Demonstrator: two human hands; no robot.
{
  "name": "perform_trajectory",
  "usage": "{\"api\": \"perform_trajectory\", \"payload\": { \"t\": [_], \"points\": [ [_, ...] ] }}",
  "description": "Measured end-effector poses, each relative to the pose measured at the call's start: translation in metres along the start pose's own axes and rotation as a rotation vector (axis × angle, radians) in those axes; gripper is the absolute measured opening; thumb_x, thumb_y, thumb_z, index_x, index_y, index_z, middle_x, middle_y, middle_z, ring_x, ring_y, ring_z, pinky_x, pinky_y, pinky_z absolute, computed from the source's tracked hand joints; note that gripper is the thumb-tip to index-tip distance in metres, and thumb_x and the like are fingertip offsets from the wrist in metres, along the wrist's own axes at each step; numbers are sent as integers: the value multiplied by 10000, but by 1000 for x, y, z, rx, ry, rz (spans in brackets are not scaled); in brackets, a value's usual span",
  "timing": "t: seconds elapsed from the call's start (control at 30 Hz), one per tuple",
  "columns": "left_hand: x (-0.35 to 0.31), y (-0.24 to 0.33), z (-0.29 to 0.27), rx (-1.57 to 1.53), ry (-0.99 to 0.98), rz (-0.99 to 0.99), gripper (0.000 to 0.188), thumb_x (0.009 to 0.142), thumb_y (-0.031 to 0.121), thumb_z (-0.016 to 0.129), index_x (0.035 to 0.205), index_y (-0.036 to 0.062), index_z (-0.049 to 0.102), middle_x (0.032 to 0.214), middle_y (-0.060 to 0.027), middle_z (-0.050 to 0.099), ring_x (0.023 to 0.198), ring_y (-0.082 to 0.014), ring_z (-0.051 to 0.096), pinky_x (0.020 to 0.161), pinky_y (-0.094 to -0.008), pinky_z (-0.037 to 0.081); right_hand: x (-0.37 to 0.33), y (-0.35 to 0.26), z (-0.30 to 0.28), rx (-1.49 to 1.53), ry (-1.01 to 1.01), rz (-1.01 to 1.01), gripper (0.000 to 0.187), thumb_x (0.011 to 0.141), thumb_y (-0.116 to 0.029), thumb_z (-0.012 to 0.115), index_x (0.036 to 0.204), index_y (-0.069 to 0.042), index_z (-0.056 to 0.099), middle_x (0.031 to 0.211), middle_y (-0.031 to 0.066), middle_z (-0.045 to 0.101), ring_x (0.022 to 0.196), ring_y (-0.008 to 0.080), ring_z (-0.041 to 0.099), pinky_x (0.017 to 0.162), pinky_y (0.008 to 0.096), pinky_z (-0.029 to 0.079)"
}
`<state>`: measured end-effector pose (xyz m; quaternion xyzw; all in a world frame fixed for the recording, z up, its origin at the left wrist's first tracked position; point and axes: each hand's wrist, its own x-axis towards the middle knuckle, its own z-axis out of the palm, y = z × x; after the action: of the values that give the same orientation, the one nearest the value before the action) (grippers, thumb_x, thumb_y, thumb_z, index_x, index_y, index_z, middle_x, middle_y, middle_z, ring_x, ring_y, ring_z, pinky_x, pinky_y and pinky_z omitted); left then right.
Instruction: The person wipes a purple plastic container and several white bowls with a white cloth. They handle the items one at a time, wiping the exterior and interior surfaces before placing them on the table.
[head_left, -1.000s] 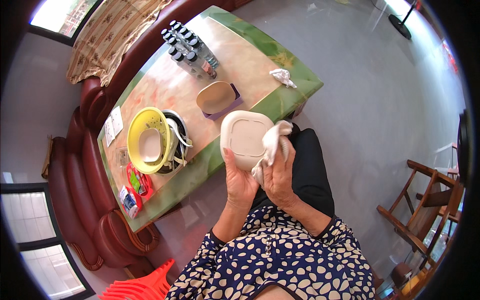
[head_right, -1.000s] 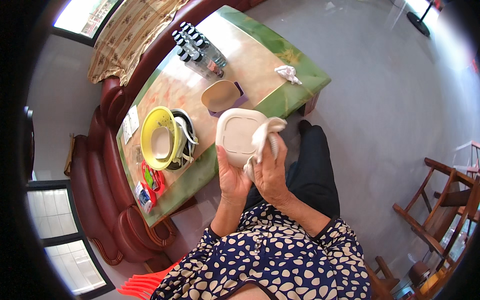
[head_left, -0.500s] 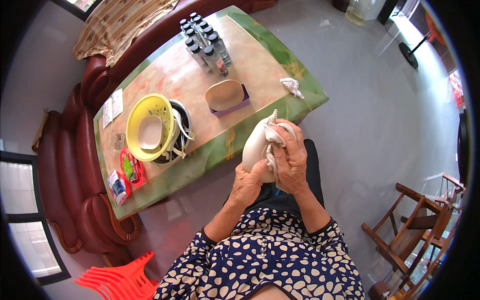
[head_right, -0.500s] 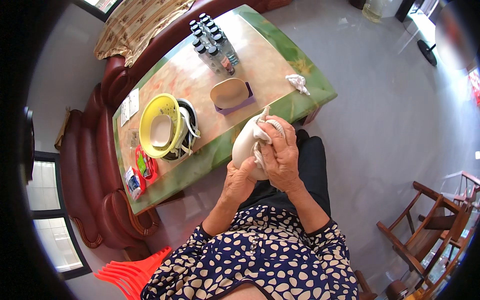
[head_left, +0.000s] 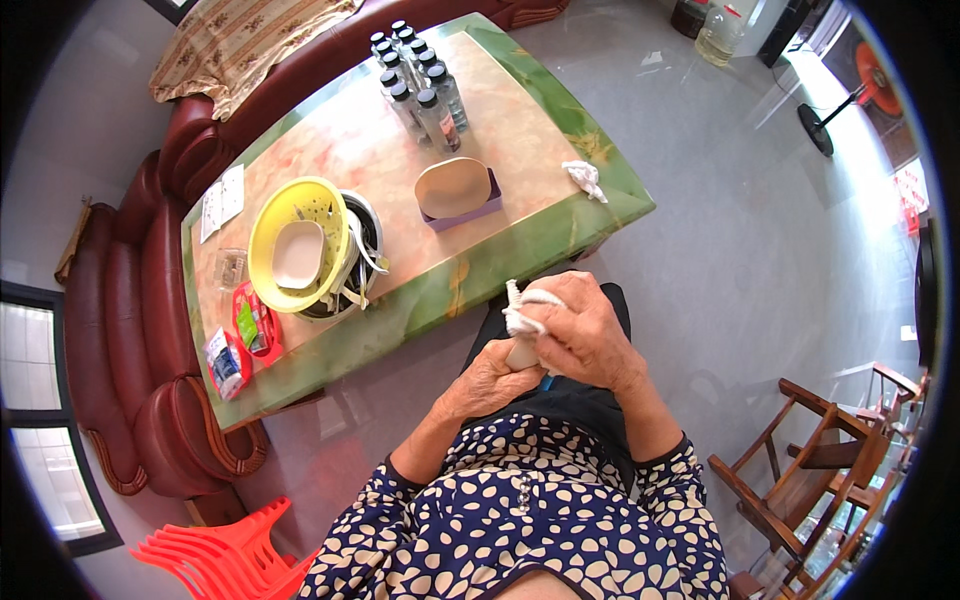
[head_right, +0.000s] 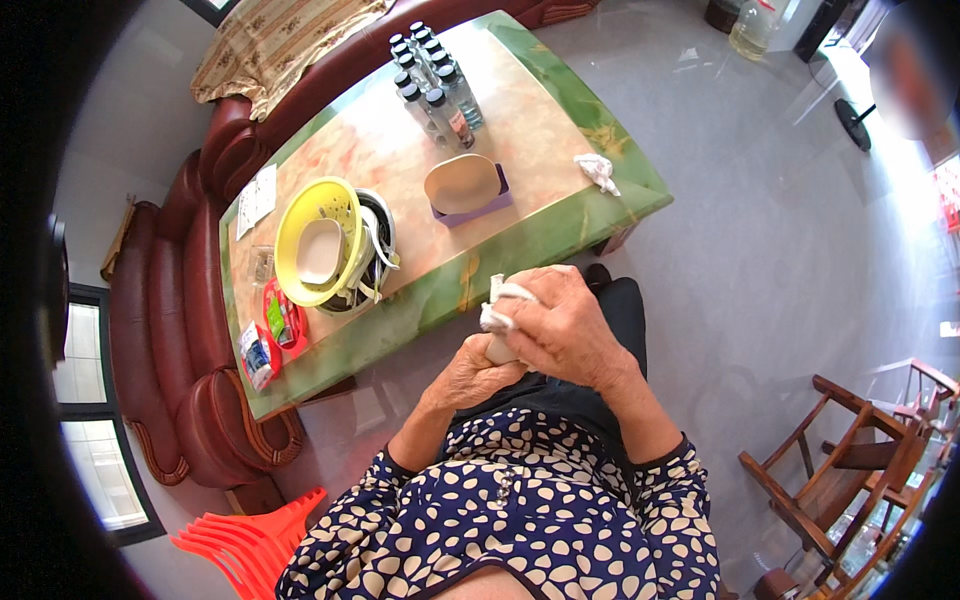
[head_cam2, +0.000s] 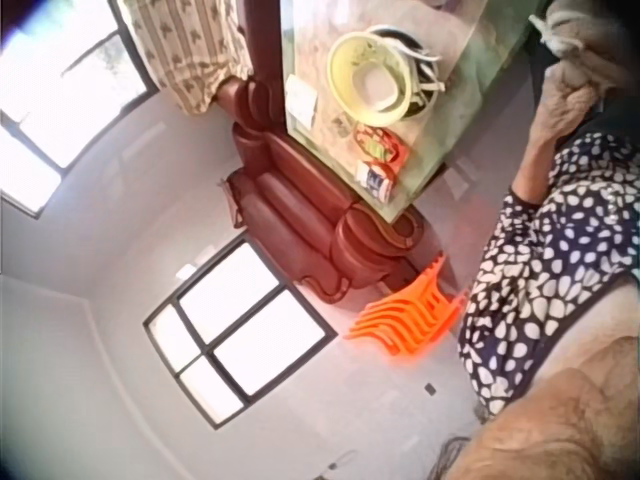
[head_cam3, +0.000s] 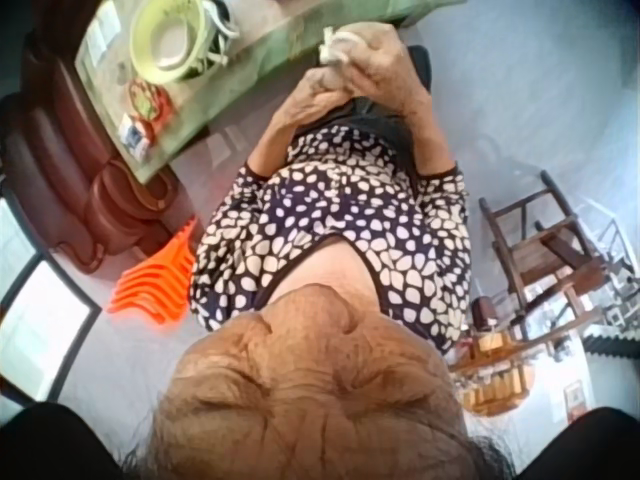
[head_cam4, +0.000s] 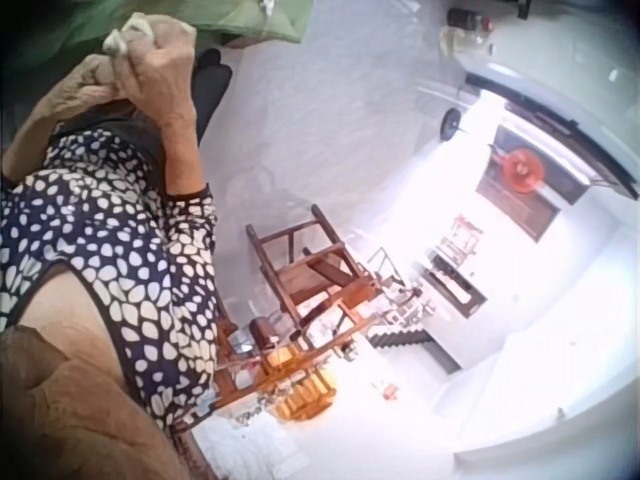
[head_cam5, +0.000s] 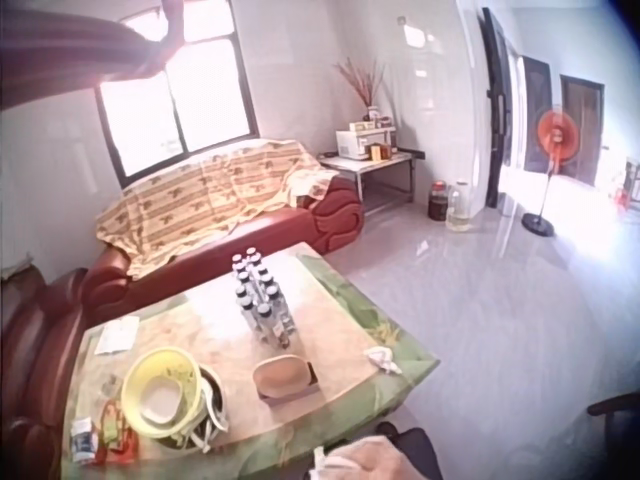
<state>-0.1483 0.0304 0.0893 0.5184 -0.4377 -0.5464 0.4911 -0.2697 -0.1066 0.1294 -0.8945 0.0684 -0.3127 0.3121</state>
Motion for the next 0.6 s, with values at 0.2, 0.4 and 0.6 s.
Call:
{"api": "perform_trajectory", "payload": {
  "t": [0.2, 0.4, 0.6],
  "points": [
    [3, 20, -11, 222, 60, 8, 132, 773, 64, 688, 874, -7, 640, 662, -1, 587, 594, -85, 507, 567, -264, 444, -16, 11, -19, 360, -194, 188, 337, 711, -191, 759, 981, -33, 634, 956, 119, 613, 864, 291, 585, 721, 377, 476],
    [15, 13, -17, 685, 405, 370, 488, 667, 51, 750, 1139, 74, 631, 1263, -140, 548, 1156, -291, 528, 932, -350, 437, -42, 7, -5, 272, 24, 255, 367, 673, -97, 804, 981, -29, 616, 837, 131, 600, 714, 299, 590, 632, 358, 491],
    [14, -11, -4, -907, 311, -157, 903, 864, 332, 639, 1517, 222, 26, 1442, -111, 361, 1211, -257, 493, 916, -403, 483, -58, 0, 33, -112, 200, 78, 372, 651, -75, 764, 988, -43, 609, 876, 180, 592, 776, 332, 620, 659, 387, 530]
  ]
}}
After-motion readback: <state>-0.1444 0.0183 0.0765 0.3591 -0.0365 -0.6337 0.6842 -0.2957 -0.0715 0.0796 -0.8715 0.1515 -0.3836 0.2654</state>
